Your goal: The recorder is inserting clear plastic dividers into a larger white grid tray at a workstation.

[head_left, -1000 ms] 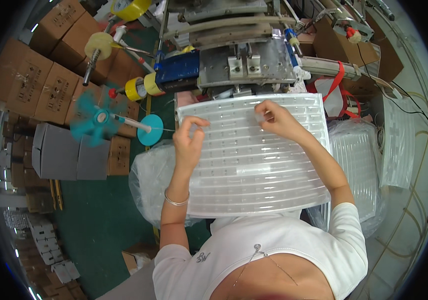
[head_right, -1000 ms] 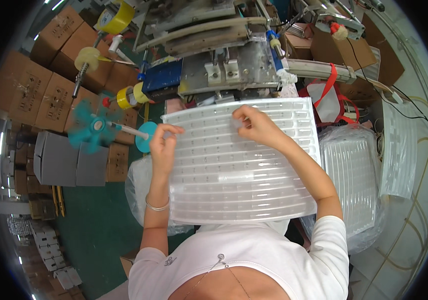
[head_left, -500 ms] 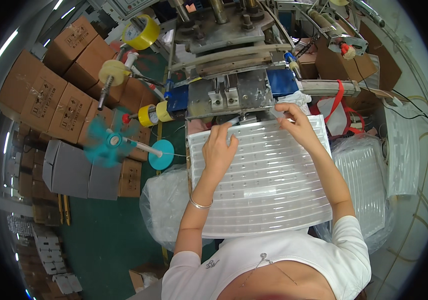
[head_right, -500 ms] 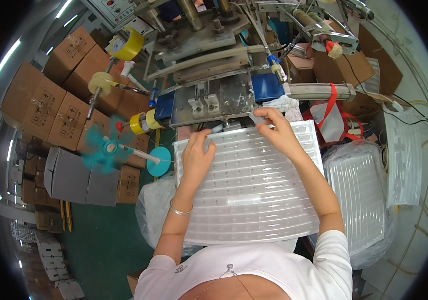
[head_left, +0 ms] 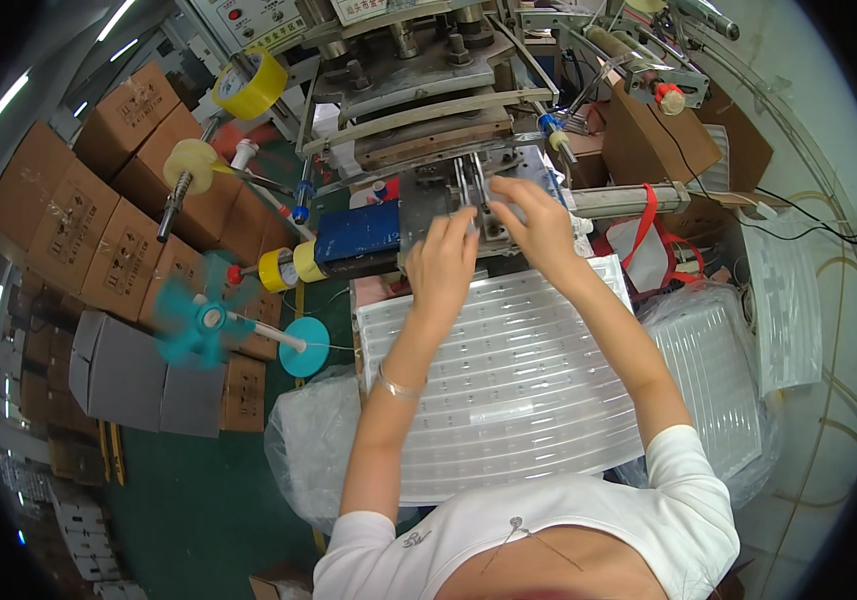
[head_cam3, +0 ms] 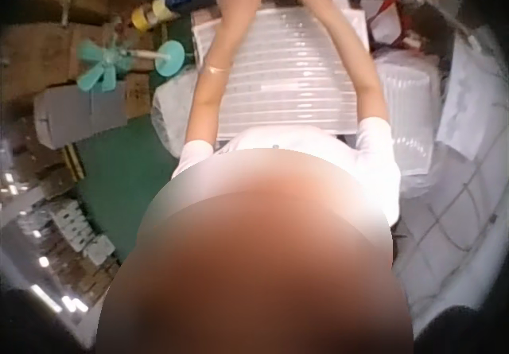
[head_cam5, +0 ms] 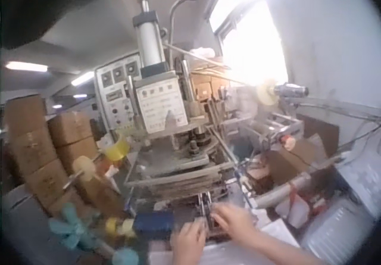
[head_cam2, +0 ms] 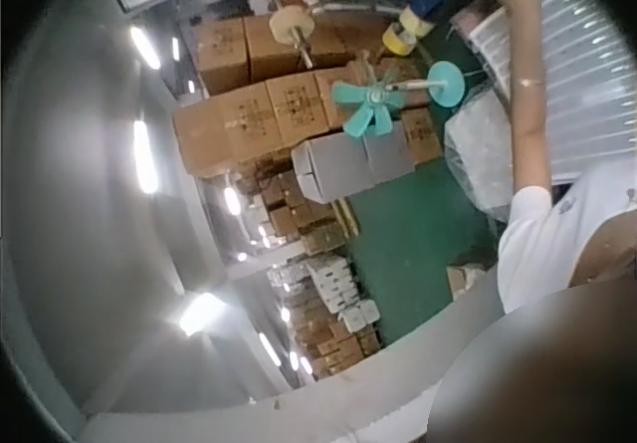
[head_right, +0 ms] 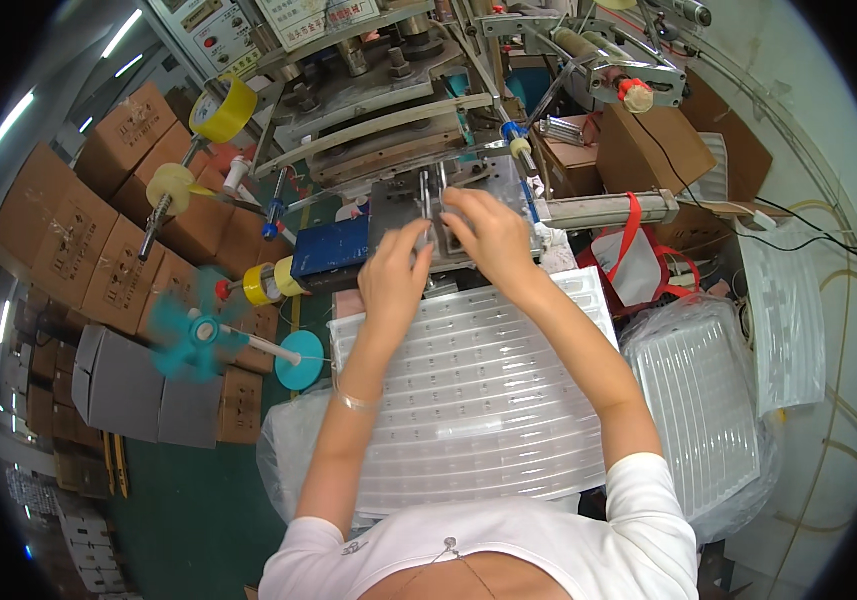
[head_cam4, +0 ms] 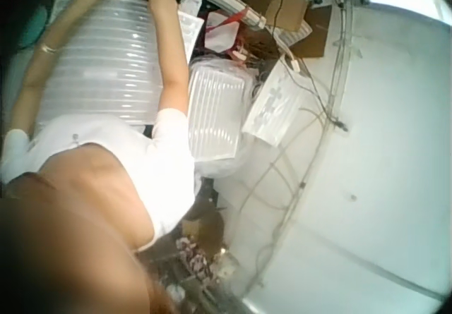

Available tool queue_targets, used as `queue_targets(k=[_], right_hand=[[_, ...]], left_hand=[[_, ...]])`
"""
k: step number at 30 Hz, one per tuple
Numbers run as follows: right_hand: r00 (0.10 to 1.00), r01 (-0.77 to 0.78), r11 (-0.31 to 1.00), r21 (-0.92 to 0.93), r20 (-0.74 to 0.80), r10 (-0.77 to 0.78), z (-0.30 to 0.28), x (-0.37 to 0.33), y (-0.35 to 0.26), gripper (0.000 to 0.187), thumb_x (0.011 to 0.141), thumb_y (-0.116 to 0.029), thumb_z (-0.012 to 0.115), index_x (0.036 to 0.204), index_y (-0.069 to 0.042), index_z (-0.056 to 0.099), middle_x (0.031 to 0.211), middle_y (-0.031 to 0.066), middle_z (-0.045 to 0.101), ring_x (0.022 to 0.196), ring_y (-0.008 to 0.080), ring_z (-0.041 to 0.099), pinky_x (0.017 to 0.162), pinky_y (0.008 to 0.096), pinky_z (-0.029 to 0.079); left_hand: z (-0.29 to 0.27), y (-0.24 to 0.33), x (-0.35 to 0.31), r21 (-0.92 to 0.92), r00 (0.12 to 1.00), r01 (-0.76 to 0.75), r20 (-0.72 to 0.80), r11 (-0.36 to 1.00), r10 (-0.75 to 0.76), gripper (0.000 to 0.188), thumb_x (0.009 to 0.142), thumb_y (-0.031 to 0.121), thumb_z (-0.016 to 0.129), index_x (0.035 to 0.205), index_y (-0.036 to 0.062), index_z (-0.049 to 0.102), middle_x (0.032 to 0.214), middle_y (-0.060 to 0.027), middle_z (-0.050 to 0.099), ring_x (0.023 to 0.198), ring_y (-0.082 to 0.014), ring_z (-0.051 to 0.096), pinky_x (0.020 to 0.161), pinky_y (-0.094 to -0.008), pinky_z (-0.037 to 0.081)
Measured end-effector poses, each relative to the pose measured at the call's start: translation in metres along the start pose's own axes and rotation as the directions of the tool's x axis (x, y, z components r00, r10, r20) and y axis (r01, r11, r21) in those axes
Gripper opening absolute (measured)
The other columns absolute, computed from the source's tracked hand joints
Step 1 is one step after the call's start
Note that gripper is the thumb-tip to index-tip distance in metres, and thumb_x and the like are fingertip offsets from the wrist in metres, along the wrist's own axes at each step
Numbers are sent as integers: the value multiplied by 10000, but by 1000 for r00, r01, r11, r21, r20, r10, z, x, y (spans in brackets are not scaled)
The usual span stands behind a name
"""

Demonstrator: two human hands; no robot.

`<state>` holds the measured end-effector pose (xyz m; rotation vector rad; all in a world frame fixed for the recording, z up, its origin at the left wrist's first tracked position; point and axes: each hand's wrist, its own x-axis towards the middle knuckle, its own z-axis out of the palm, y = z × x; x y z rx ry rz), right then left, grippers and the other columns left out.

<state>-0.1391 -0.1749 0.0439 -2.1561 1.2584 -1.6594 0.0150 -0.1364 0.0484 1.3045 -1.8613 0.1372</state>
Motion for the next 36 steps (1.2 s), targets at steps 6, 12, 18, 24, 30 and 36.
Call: queue_targets(k=[6, 12, 18, 24, 30, 36], right_hand=[[984, 174, 860, -479, 54, -169, 37, 16, 23, 186, 772, -206, 660, 944, -136, 652, 862, 25, 652, 783, 222, 625, 813, 374, 449], [997, 76, 885, -459, 18, -76, 30, -5, 27, 375, 819, -299, 637, 1146, -122, 588, 1128, 95, 600, 1040, 270, 549, 946, 418, 361], [998, -8, 977, -215, 57, 20, -38, -58, 8, 378, 819, -151, 639, 1159, -12, 548, 1170, 140, 581, 1052, 334, 551, 878, 371, 449], [566, 45, 998, 38, 823, -57, -81, -148, -32, 279, 762, -128, 658, 1040, -121, 644, 931, 65, 574, 846, 224, 611, 681, 331, 518], [438, 185, 981, -64, 899, -25, -83, -184, -28, 259, 715, -63, 651, 970, -89, 618, 941, 72, 556, 865, 238, 598, 686, 356, 517], [732, -219, 974, 53, 669, 128, -87, -121, -27, 283, 708, -28, 605, 988, -47, 574, 937, 75, 547, 857, 259, 585, 743, 331, 479]], left_hand=[[-50, 20, -46, -606, 907, 412, 199, 681, -372, 311, 796, 126, 701, 1091, 58, 626, 1029, -108, 640, 825, -210, 615, 740, -292, 480], [-63, 27, -77, -467, 968, 226, 206, 855, -144, 317, 805, 83, 680, 1112, 29, 619, 1030, -109, 654, 877, -203, 635, 756, -290, 491], [-61, 31, -137, -195, 868, 56, 494, 979, 49, 393, 761, 113, 688, 1135, 72, 576, 866, -66, 636, 661, -225, 609, 598, -324, 461], [-48, 16, -190, -22, 653, -224, 738, 974, 167, 326, 725, 138, 682, 1027, 94, 567, 783, -66, 553, 649, -243, 580, 574, -355, 436], [-44, 43, -176, -135, 772, -32, 626, 990, 110, 238, 735, 33, 609, 964, 61, 548, 818, -96, 540, 705, -277, 573, 615, -389, 435], [-17, 48, -187, -263, 780, -34, 596, 964, 190, 313, 731, 40, 636, 1033, 53, 556, 886, -77, 542, 801, -273, 547, 704, -381, 422]])
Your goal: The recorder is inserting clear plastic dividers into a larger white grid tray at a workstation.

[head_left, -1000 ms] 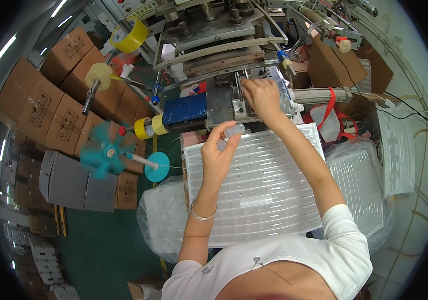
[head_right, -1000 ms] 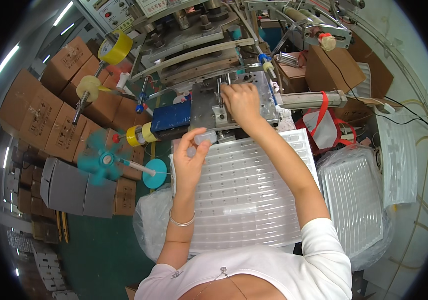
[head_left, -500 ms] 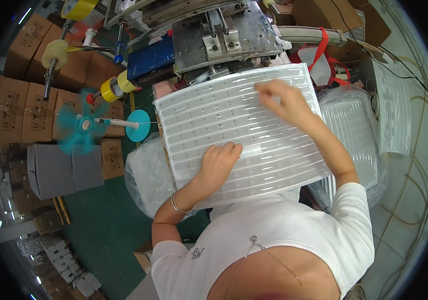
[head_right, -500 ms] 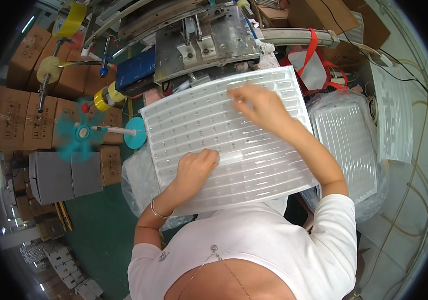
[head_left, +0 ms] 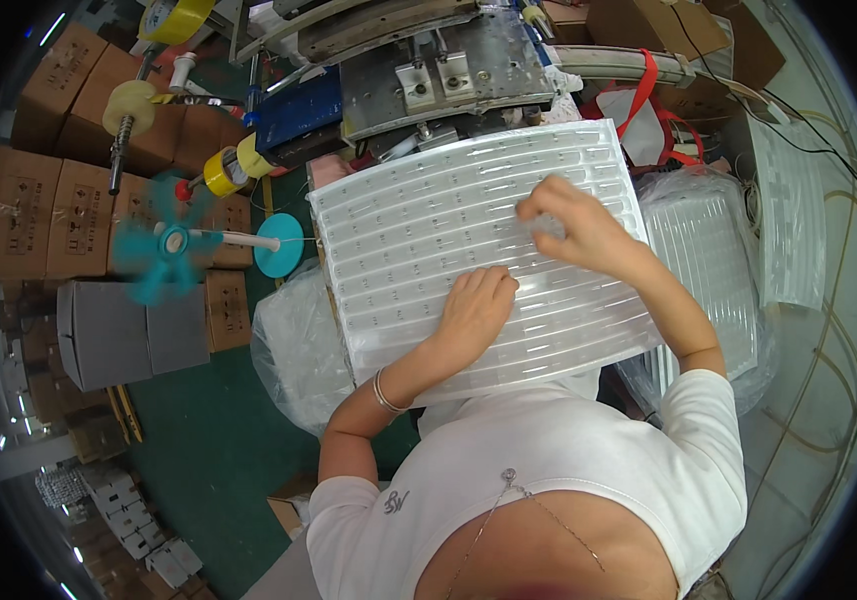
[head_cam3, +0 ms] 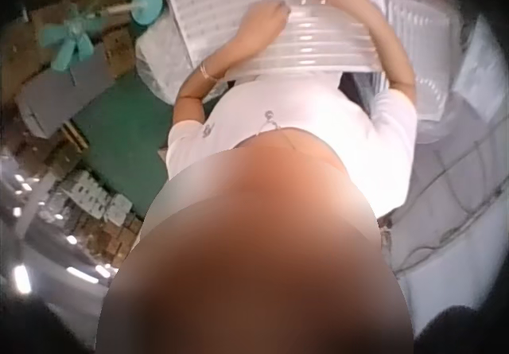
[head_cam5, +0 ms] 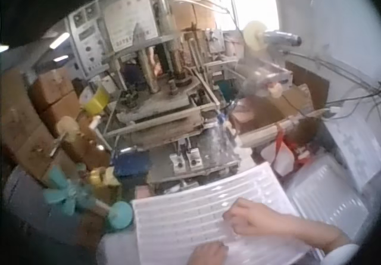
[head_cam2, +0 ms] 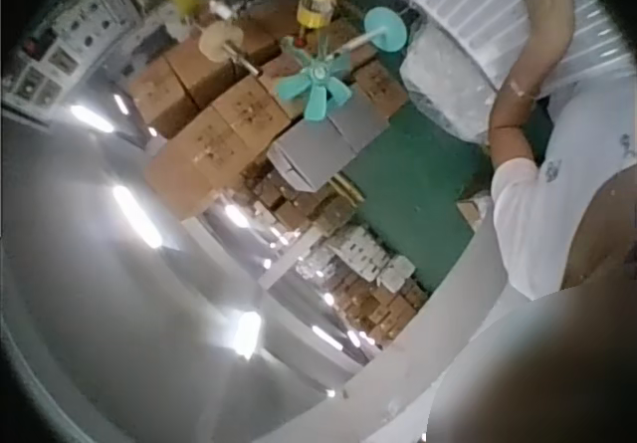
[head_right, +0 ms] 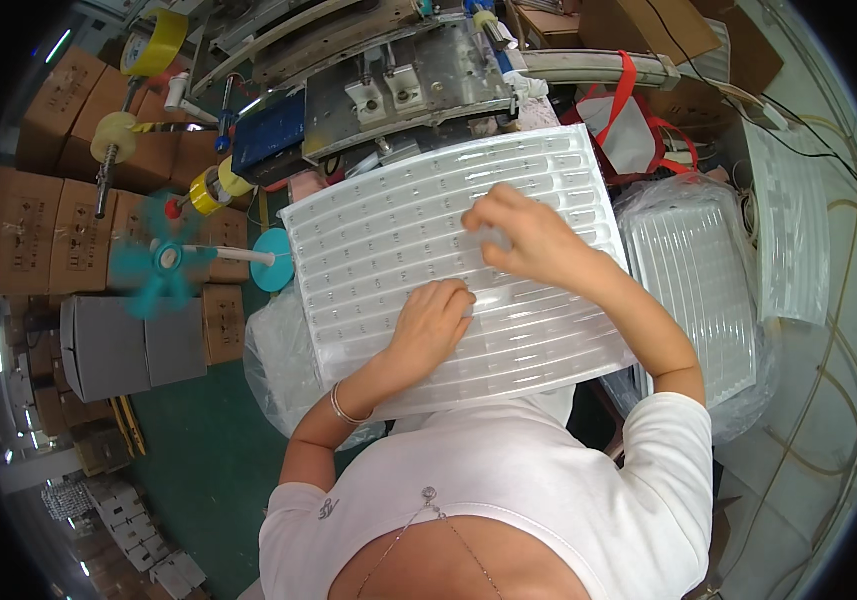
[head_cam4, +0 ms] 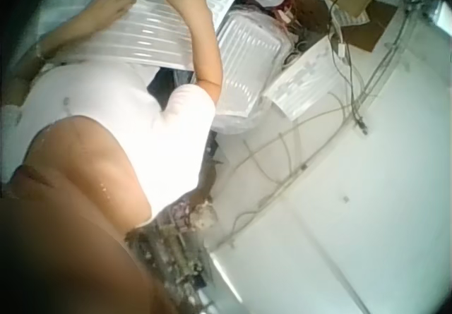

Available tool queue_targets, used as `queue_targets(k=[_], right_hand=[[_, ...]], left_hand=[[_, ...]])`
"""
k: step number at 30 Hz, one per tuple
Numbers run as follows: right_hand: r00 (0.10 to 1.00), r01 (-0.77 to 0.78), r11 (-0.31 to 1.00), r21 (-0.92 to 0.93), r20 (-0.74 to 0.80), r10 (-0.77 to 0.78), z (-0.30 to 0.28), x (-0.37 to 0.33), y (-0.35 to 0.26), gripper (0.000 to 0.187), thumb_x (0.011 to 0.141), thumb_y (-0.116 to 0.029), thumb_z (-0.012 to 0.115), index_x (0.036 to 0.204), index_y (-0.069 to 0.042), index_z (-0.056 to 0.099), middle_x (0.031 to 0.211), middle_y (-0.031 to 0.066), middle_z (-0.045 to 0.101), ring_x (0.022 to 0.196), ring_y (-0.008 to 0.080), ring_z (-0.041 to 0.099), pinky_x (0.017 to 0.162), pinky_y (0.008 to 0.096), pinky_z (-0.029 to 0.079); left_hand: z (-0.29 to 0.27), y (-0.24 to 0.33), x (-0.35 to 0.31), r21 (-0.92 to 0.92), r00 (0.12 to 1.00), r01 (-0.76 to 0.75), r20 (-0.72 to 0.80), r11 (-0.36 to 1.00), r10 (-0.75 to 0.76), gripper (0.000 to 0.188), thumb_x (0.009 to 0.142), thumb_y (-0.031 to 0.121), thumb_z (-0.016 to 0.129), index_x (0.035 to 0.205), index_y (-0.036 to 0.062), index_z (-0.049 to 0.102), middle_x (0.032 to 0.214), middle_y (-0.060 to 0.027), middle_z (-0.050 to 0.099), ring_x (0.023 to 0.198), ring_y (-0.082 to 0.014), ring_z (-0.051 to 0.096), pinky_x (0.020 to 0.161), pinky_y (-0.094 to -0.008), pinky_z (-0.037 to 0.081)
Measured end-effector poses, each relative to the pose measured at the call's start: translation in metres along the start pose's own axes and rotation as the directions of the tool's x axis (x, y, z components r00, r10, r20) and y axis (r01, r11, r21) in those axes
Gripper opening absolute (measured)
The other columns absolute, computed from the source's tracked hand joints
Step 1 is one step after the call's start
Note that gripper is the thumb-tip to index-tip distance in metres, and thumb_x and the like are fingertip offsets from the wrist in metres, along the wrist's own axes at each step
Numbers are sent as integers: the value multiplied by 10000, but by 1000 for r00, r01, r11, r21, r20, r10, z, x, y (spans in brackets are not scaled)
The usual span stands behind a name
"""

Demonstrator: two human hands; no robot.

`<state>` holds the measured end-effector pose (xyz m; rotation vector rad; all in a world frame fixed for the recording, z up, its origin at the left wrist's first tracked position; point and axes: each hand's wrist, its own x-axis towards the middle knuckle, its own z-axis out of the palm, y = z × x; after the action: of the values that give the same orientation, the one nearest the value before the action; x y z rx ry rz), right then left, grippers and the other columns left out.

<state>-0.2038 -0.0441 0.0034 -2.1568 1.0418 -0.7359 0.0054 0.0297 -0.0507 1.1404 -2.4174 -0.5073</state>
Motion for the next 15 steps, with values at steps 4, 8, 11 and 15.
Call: queue_targets(k=[4, 8, 11, 15], right_hand=[[981, 13, 998, 65, -195, 0, -13, 12, 3, 268, 744, -28, 603, 1009, -33, 561, 985, 62, 576, 835, 196, 581, 760, 283, 459], [938, -110, 967, 230, -297, 178, -19, 13, 17, 217, 827, -106, 592, 1033, -41, 574, 966, 45, 648, 803, 134, 592, 682, 252, 464], [898, -82, 935, 344, -381, 219, -19, 17, 23, 210, 853, -113, 578, 1049, -39, 595, 988, 30, 643, 802, 123, 585, 714, 244, 473], [876, 9, 964, 267, -467, 121, -27, 30, 10, 212, 867, -121, 575, 1060, -36, 604, 1051, 40, 625, 836, 134, 584, 754, 242, 479]], left_hand=[[0, -13, -11, 71, 995, -58, 83, 996, 52, 429, 698, 80, 649, 1116, 36, 561, 920, -71, 544, 898, -242, 526, 825, -346, 383], [-20, -10, -13, 51, 997, -22, 74, 998, 19, 456, 725, 94, 666, 1167, 48, 565, 960, -74, 575, 908, -241, 546, 820, -338, 390], [-38, -16, -6, -70, 999, 29, 18, 997, -28, 410, 755, 100, 681, 1153, 56, 592, 1011, -95, 614, 923, -254, 572, 817, -360, 424], [-62, -43, 35, -102, 946, 180, -253, 978, -200, 393, 791, 133, 658, 1169, 58, 578, 1032, -109, 619, 916, -277, 573, 808, -374, 418]])
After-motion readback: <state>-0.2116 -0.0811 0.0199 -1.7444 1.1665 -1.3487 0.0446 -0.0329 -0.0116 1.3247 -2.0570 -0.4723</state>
